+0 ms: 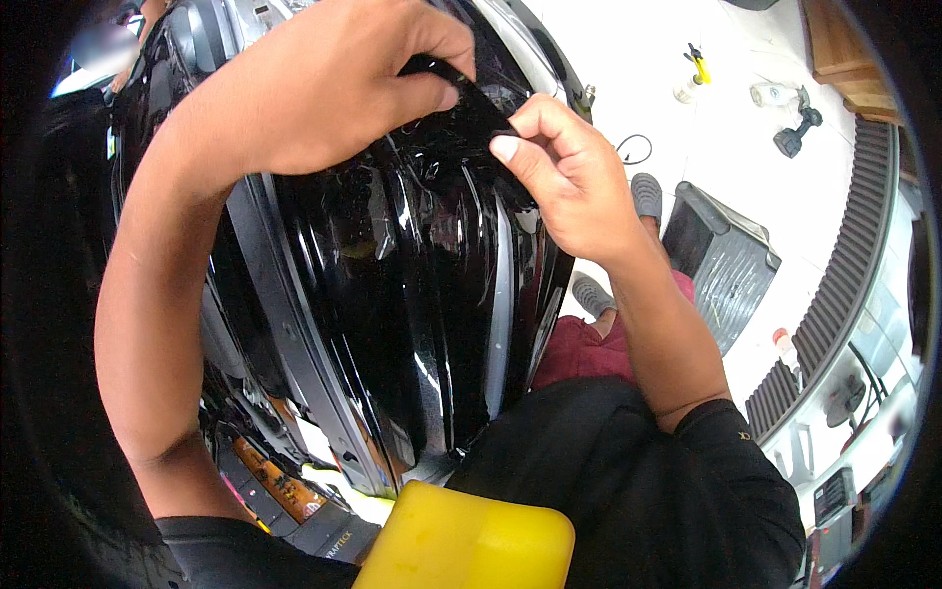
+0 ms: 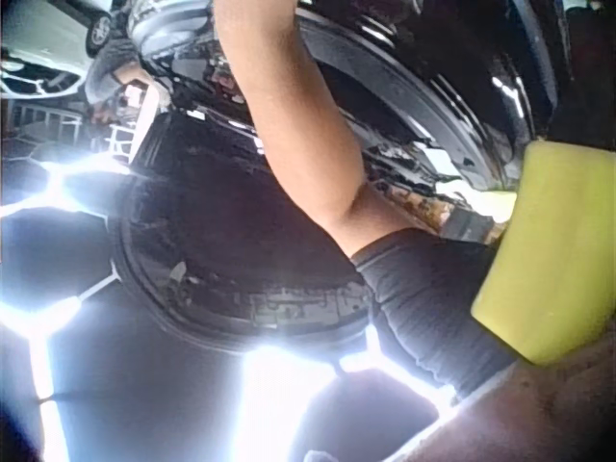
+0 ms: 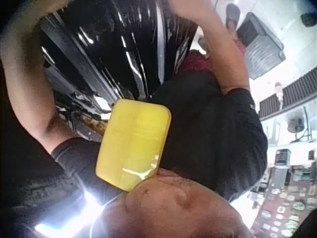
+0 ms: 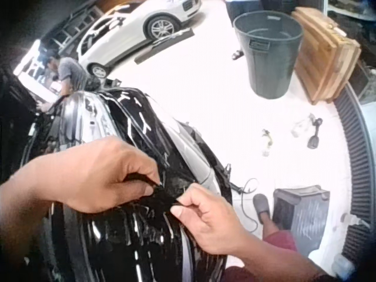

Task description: The person applies a transparent protective film to the front bumper of a black car. They use a yellow squeegee to smooth the film, a red squeegee for edges, and a microfiber cloth to wipe the surface. A utility knife is used to trim excess film along the bumper contours.

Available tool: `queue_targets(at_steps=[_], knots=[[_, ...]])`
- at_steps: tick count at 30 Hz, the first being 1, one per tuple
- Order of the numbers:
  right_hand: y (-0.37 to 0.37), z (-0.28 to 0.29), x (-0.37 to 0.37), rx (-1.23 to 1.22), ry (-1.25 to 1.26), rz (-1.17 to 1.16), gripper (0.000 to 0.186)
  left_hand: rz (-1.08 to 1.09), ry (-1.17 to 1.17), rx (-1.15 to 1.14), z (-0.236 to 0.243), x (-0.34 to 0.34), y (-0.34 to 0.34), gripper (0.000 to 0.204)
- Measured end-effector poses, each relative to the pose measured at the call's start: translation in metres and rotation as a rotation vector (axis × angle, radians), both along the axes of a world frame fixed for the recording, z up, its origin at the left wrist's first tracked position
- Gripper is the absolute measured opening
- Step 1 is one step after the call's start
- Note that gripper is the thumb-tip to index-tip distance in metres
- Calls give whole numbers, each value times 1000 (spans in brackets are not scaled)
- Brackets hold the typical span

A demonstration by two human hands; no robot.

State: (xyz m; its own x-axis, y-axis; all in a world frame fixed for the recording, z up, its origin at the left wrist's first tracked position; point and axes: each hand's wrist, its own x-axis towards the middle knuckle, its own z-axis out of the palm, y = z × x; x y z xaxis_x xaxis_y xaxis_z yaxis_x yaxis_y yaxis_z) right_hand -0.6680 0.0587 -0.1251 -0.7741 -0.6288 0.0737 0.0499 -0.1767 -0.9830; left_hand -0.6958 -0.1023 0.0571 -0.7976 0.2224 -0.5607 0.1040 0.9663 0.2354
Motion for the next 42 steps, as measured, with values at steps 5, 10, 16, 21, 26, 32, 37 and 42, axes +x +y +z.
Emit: queue_targets(at_steps=[5, 10, 16, 21, 26, 32, 37, 42], knots=[[25, 15, -19, -190, -76, -218, 13, 331, -4, 488, -10, -27, -1, 16], [6, 5, -35, -34, -217, 156, 18, 153, -303, -150, 39, -53, 34, 25], [-19, -21, -23, 126, -153, 45, 43, -101, 4, -220, -18, -42, -3, 27], [-15, -20, -15, 122, -60, -118, 44, -137, 169, -131, -66, -31, -50, 23], [94, 60, -15, -583, -198, 473, 28, -46, 226, -117, -67, -14, -56, 23], [108, 131, 45, -477, 606, 305, 27, 103, -39, -141, -29, -41, -19, 24], [88, 29, 117, 96, 522, 117, 56, 11, 92, -114, -25, -30, -28, 24], [71, 21, 158, 274, 748, 148, 54, 21, 128, -119, -24, -19, -27, 23]])
